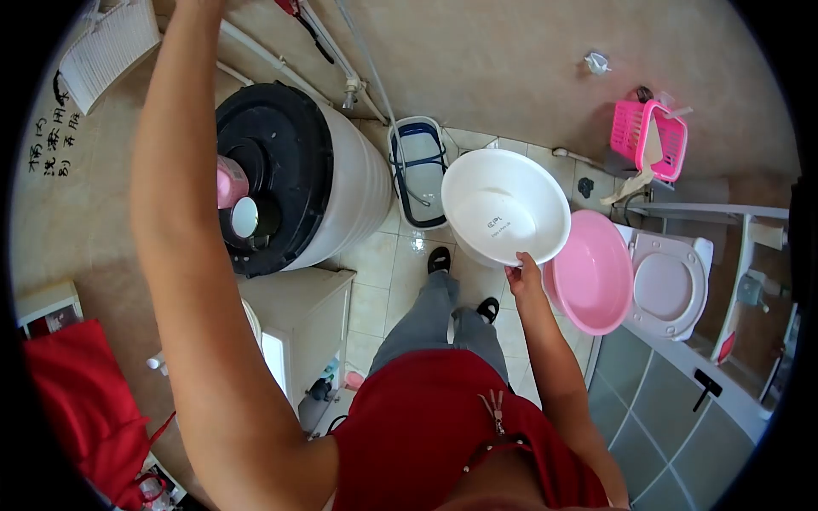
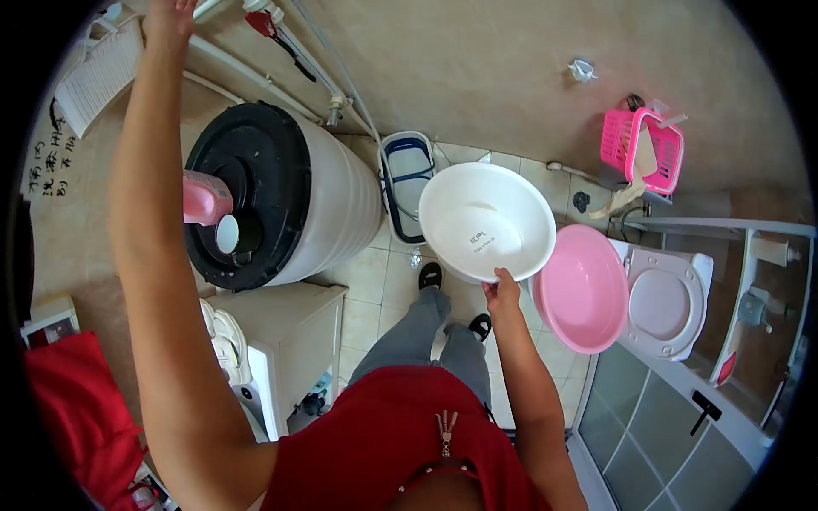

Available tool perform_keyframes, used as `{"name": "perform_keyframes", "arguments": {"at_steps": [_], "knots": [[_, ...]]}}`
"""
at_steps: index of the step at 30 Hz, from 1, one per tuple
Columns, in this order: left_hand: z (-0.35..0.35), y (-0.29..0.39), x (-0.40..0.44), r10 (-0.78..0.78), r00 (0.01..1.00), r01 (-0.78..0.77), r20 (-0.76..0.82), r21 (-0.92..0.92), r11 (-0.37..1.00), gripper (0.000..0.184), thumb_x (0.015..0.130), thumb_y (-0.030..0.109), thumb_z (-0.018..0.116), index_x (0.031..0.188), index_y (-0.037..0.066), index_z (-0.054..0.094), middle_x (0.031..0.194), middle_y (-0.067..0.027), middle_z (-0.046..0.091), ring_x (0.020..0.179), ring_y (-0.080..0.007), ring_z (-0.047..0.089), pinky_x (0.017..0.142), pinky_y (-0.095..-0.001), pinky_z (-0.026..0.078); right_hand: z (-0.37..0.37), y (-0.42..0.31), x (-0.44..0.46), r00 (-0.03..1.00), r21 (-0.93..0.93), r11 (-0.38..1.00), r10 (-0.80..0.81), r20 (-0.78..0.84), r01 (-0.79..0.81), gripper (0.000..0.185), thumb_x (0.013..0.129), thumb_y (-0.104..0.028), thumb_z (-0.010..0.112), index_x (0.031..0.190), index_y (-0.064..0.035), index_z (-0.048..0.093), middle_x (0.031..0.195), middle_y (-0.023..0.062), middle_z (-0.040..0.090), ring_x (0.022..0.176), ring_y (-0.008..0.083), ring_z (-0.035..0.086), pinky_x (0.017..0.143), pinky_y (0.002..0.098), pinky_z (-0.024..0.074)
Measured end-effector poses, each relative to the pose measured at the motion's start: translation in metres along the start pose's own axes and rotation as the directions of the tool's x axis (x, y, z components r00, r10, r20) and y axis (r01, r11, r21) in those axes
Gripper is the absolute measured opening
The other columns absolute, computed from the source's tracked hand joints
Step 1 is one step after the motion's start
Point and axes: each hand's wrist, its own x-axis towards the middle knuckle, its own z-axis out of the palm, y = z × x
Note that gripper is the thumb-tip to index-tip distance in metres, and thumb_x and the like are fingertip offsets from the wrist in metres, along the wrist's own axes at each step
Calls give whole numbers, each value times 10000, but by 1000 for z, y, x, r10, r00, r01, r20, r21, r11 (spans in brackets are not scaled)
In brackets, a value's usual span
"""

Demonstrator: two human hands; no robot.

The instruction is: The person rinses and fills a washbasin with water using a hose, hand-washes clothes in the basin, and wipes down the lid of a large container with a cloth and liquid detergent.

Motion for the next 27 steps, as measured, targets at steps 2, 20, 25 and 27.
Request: {"name": "perform_keyframes", "arguments": {"at_steps": [2, 20, 25, 27], "knots": [[24, -21, -69, 278, 961, -251, -6, 412, 876, 147, 826, 173, 564, 901, 47, 557, 713, -100, 555, 725, -240, 571, 697, -384, 481, -3, 4, -6, 1000, -3, 1000, 3, -24, -3, 282, 748, -146, 643, 992, -81, 516, 851, 62, 553, 734, 196, 563, 641, 293, 502], [-59, -299, -188, -796, 538, -838, 277, 282, -468, 200, 850, 180, 537, 969, 141, 692, 1067, -40, 654, 992, -229, 612, 806, -444, 453, -44, 75, 20, 989, -12, 996, 84, -119, -86, 422, 743, -130, 621, 1132, -106, 460, 936, 67, 564, 791, 192, 577, 636, 315, 509], [-101, -386, -299, -901, 418, -830, 118, 453, -326, 215, 838, 172, 555, 997, 132, 694, 1048, -27, 662, 900, -227, 653, 571, -407, 538, -33, 86, 29, 990, -53, 995, 83, -112, -90, 400, 765, -119, 594, 1139, -72, 460, 951, 82, 562, 769, 183, 572, 655, 299, 501], [-115, -416, -349, -936, 337, -840, 104, 482, -250, 220, 839, 168, 558, 1008, 122, 691, 1053, -19, 660, 894, -218, 652, 564, -394, 535, -27, 86, 30, 993, -80, 994, 63, -103, -71, 396, 776, -118, 584, 1147, -62, 457, 957, 86, 559, 764, 179, 564, 675, 303, 495]]}}
